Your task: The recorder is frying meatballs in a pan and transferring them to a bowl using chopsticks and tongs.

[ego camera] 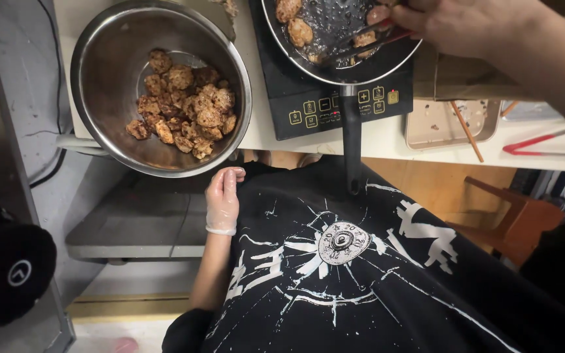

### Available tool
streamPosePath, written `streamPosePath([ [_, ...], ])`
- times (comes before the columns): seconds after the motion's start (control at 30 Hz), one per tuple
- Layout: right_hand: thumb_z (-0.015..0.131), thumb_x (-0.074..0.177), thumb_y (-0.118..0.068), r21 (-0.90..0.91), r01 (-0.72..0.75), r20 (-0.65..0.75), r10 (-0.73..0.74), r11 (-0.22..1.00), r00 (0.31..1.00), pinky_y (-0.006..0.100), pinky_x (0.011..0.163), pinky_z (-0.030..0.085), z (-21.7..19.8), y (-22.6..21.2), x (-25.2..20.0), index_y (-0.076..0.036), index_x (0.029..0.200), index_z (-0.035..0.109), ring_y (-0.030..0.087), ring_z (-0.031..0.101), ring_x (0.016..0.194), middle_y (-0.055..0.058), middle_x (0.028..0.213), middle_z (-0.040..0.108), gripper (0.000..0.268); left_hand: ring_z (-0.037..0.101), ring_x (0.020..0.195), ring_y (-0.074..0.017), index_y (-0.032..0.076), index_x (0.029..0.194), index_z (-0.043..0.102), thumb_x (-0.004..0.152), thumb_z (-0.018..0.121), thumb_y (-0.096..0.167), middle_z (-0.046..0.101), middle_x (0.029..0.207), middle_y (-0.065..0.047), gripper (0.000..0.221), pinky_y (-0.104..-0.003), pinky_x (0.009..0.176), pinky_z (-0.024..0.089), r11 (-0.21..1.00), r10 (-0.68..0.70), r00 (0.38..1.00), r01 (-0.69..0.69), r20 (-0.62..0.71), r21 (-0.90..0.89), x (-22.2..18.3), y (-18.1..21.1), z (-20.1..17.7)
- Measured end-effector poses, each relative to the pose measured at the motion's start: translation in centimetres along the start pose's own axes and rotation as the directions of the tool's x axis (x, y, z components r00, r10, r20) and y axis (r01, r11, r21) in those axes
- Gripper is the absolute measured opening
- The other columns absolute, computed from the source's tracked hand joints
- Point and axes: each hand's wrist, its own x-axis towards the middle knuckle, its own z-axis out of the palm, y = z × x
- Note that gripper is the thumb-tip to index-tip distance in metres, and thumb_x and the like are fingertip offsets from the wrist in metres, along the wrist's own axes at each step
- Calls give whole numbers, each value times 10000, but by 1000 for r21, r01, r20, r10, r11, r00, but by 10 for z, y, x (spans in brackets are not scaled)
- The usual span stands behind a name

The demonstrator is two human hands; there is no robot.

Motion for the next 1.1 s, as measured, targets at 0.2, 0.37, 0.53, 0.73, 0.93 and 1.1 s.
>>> streamPosePath([
  [0.2, 587, 974, -455, 190, 27, -136, -1, 981, 991, 206, 1025, 516, 1, 3, 8, -283, 1411, 615, 17, 632, 1181, -136, 1258, 666, 470, 675, 888, -148, -22, 1056, 694, 1090, 522, 184, 726, 990, -90, 271, -288, 861, 545, 999, 19, 997, -22, -72, -44, -13, -8, 14],
  [0.37, 550, 976, -478, 256, -39, -170, 85, 966, 982, 228, 930, 550, 12, 8, -11, -228, 1435, 619, 36, 653, 1095, -108, 1200, 688, 528, 677, 887, -138, -13, 1052, 697, 1086, 523, 190, 735, 993, -79, 270, -284, 857, 547, 998, -13, 997, 8, -77, -69, -16, 2, 24],
  [0.53, 541, 1035, -461, 273, -47, -97, 76, 961, 992, 254, 928, 552, 24, 8, 3, -270, 1514, 586, 58, 668, 1069, -106, 1190, 696, 518, 682, 895, -137, -10, 1050, 702, 1087, 523, 210, 738, 997, -75, 285, -283, 863, 544, 999, -7, 995, 3, -103, -40, -19, 4, 31],
  [0.73, 560, 1008, -483, 291, 119, -279, -34, 949, 960, 282, 1046, 515, 31, 20, 34, -219, 1454, 615, 95, 656, 1196, -61, 1268, 690, 521, 679, 902, -140, -8, 1058, 697, 1088, 526, 215, 735, 1008, -78, 282, -284, 874, 541, 997, -19, 984, 5, -179, -76, -35, -10, 34],
  [0.93, 573, 960, -455, 196, 134, -233, -87, 971, 969, 290, 1070, 503, 39, 29, 52, -264, 1458, 592, 89, 654, 1184, -75, 1252, 686, 534, 663, 914, -139, -8, 1066, 685, 1097, 508, 196, 725, 1011, -77, 272, -288, 886, 533, 992, -36, 977, 10, -210, -125, -43, -12, 39],
  [1.1, 585, 929, -355, 238, 140, -89, -122, 961, 989, 302, 979, 544, 21, 32, 51, -330, 1536, 519, 129, 706, 1075, -79, 1321, 673, 612, 665, 901, -140, -11, 1057, 688, 1098, 497, 196, 727, 1001, -75, 284, -284, 867, 533, 991, -46, 972, 17, -229, -130, -42, -7, 42],
])
